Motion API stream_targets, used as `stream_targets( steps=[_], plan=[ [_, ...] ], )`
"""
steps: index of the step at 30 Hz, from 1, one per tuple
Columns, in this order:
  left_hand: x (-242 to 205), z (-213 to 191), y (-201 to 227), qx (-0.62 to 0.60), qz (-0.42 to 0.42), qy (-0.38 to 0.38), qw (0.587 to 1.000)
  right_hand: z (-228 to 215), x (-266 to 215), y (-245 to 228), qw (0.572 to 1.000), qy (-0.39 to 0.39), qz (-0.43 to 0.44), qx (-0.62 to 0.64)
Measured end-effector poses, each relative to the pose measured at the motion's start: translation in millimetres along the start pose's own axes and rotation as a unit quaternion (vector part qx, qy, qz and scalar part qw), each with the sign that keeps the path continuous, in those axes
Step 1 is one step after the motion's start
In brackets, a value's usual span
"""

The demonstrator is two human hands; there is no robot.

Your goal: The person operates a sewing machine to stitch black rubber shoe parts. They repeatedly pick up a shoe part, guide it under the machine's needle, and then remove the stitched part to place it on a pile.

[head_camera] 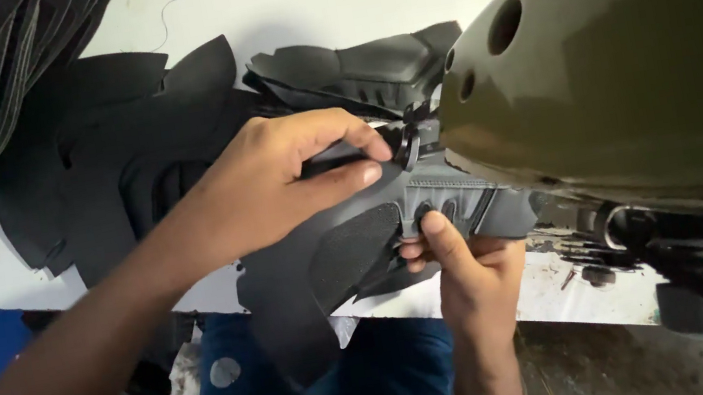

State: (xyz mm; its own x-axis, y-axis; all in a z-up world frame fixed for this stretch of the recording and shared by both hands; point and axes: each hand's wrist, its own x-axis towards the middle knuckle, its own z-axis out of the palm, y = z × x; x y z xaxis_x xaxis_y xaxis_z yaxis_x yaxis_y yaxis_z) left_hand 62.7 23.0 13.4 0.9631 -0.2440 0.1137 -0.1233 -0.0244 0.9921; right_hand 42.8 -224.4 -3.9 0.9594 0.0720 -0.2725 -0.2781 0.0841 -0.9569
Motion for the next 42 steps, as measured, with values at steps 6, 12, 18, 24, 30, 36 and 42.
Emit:
stream_targets(
  steps=[6, 12, 18, 24, 30, 36, 42],
  plan=[
    [-2, 19, 11, 0.058, -0.089, 0.086, 0.991, 3, 21, -16, 0.999, -0.009, -0.039, 0.028],
    [-27, 47, -5, 0.041, -0.035, 0.186, 0.981, -20, 47, -19, 0.998, -0.043, -0.054, -0.001],
    [-46, 74, 1, 0.020, -0.017, 0.183, 0.983, -61, 91, -2, 0.993, -0.071, -0.039, -0.088],
    [-31, 94, 6, 0.014, 0.016, 0.257, 0.966, -101, 120, 15, 0.980, -0.137, -0.071, -0.126],
    [-19, 88, 10, -0.038, -0.154, 0.231, 0.960, -137, 73, 28, 0.815, 0.105, -0.352, -0.448],
    [-15, 82, 9, 0.146, -0.056, 0.224, 0.962, -181, -54, 139, 0.779, 0.213, -0.345, -0.479],
    [-41, 87, -26, 0.048, -0.113, 0.244, 0.962, -1, -29, 87, 0.832, -0.096, -0.306, -0.453]
  ],
)
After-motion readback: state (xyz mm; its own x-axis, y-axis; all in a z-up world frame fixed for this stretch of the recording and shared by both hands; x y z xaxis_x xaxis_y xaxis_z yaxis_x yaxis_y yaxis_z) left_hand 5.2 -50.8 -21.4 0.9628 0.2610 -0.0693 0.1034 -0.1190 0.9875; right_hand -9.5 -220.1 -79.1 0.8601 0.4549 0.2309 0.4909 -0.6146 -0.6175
